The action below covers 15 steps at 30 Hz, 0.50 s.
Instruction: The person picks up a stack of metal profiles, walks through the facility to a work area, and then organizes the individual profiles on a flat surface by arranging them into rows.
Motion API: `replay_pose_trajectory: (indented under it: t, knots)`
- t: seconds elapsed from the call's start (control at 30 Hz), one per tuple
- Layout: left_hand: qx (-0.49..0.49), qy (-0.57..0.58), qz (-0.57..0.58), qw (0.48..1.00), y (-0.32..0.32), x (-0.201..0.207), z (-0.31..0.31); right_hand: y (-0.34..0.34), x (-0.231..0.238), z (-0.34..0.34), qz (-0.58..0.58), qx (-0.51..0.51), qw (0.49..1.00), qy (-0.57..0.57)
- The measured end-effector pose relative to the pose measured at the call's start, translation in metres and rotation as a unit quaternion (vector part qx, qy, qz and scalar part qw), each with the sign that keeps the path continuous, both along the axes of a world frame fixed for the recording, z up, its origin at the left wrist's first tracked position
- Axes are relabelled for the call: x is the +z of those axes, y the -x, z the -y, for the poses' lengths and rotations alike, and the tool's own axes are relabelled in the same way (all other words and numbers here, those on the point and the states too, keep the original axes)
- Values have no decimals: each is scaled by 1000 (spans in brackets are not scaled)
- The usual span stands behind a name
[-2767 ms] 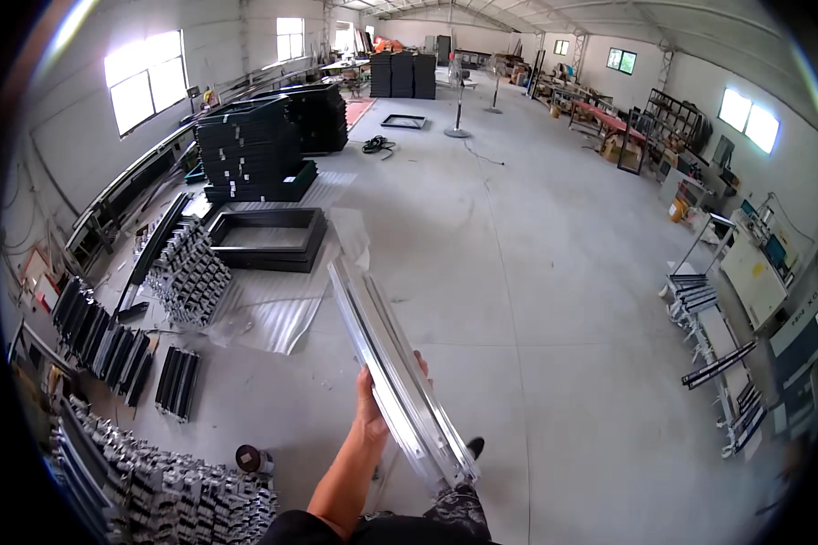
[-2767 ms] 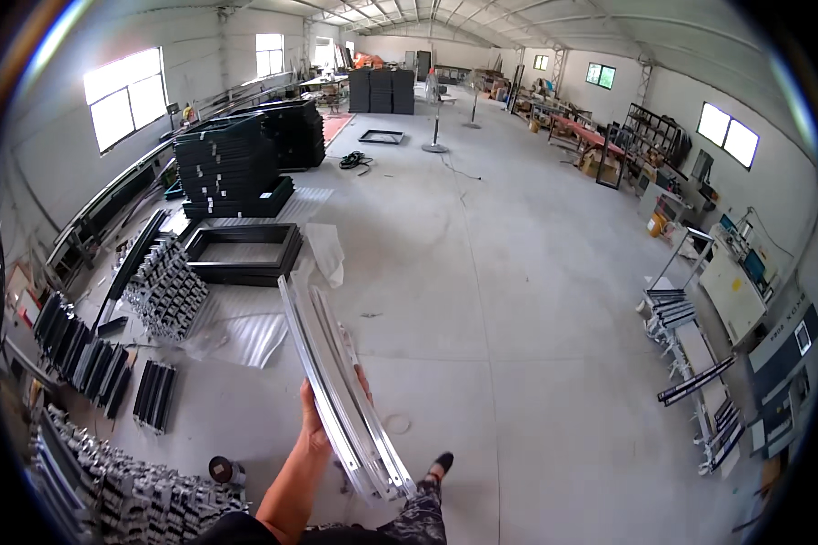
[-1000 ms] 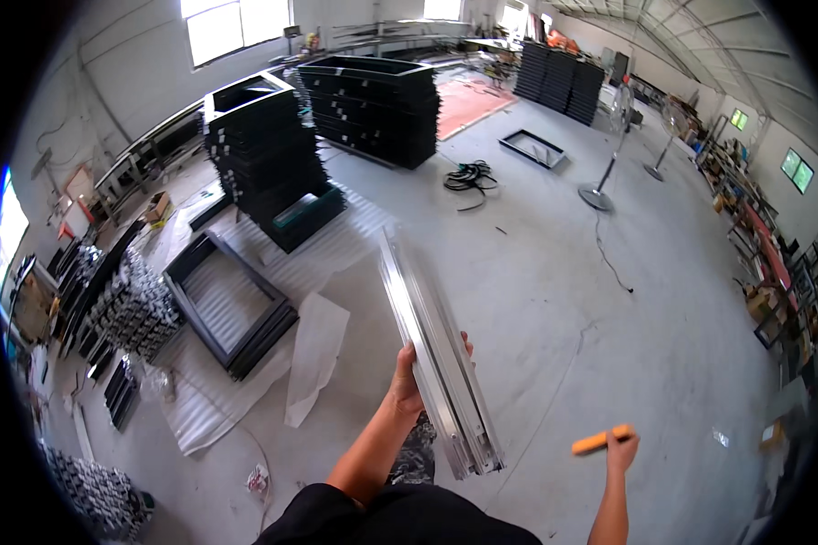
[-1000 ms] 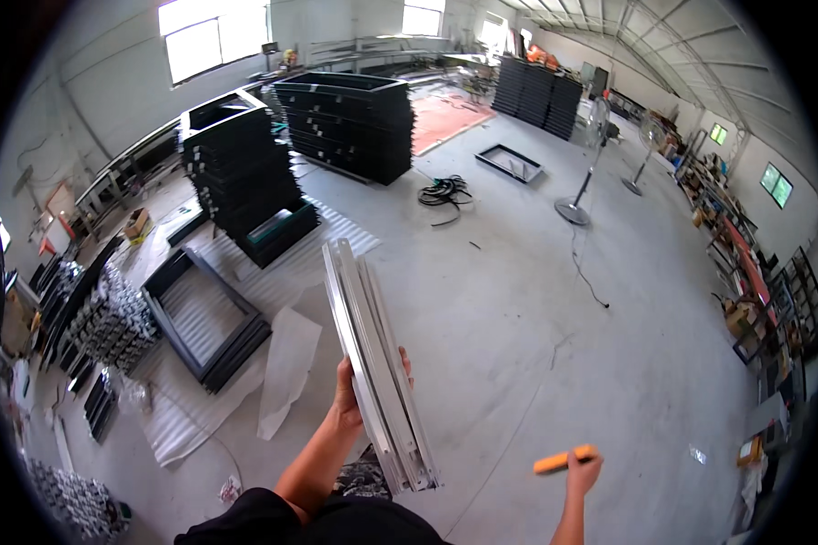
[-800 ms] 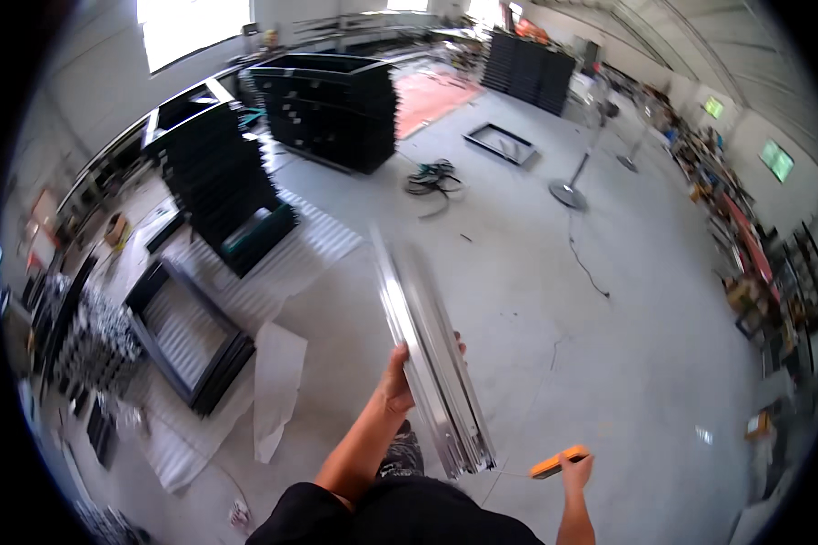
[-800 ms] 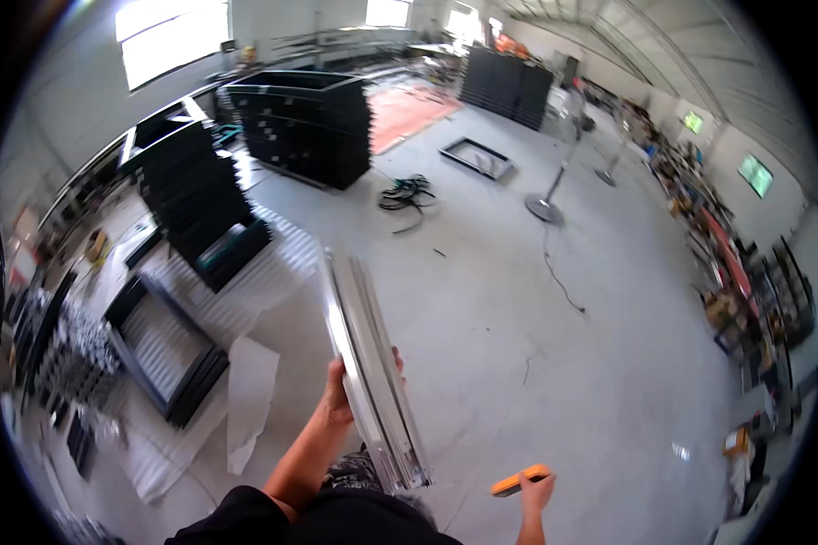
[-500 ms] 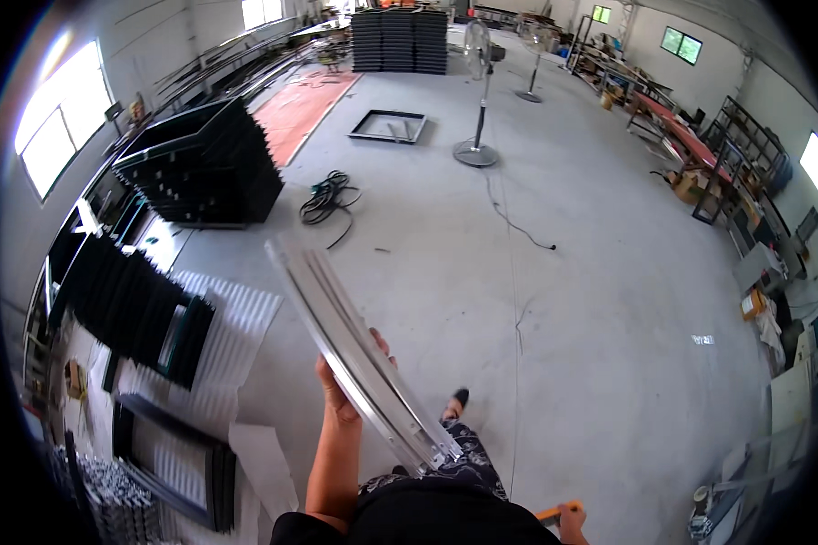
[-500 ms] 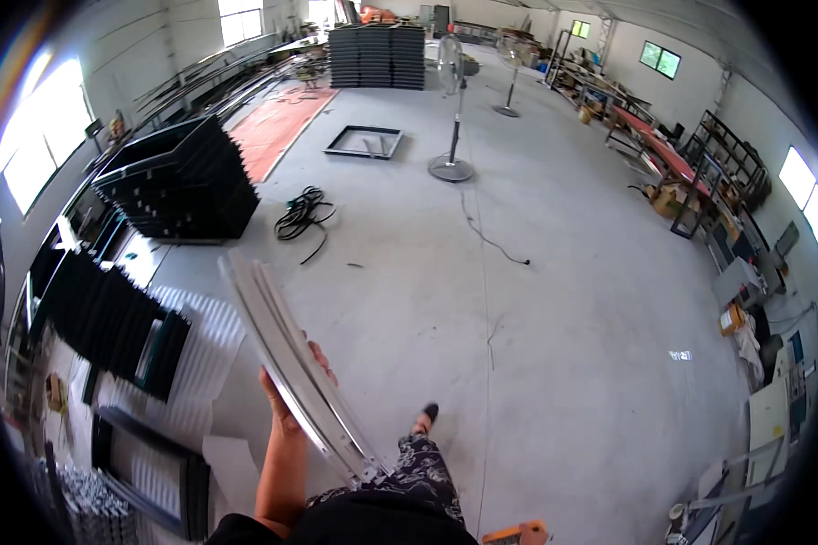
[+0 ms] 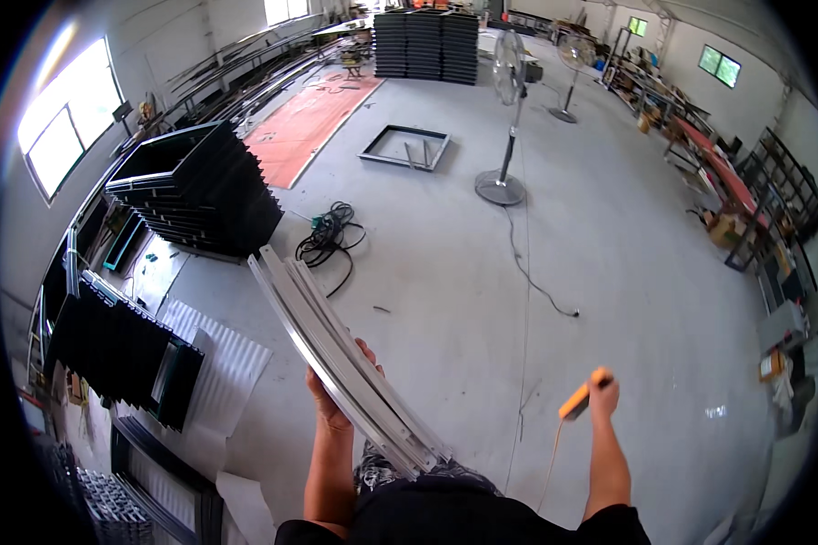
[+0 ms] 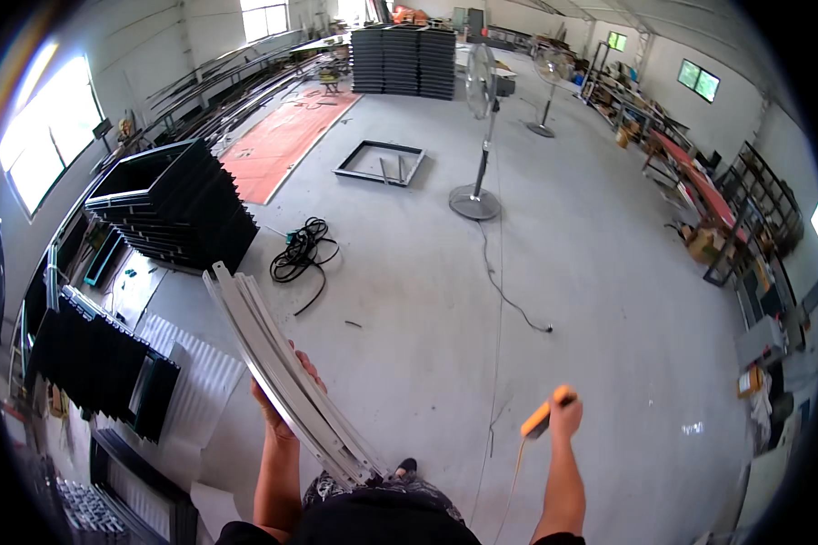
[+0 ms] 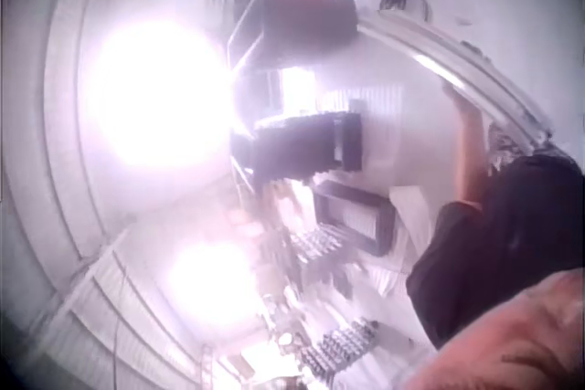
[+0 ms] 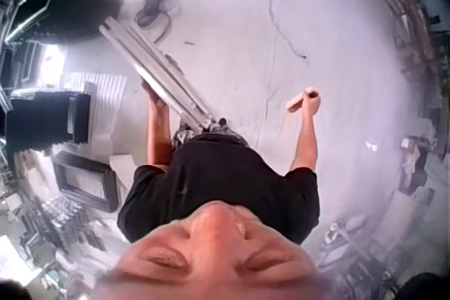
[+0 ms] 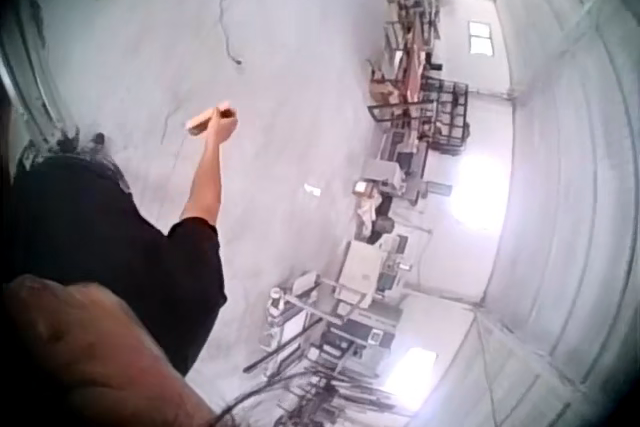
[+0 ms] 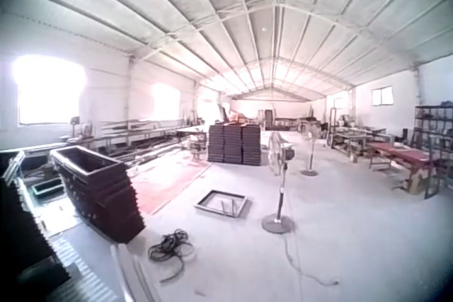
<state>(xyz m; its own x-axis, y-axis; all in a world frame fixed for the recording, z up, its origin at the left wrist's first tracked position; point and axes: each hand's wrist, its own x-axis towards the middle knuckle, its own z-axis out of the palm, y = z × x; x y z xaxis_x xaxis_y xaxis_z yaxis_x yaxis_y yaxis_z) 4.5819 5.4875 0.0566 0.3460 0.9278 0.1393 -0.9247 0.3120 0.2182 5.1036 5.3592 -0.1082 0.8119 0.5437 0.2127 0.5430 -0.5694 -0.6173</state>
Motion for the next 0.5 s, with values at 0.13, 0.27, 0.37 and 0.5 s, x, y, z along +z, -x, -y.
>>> replay_pose_trajectory:
  t: [0.13, 0.27, 0.37, 0.5]
  knots:
    - [16, -37, -22, 999, -30, -5, -89, -37, 84, -201, 47, 40, 994, -86]
    - [14, -54, -18, 998, -61, -12, -183, -9, 103, -330, 172, 102, 979, -33]
    - [-21, -51, -7, 998, -93, -14, -269, -25, 45, -360, 121, 138, 981, 56]
    - [-50, -33, 4, 998, -114, -5, -353, -31, -27, -327, 38, 79, 989, 115]
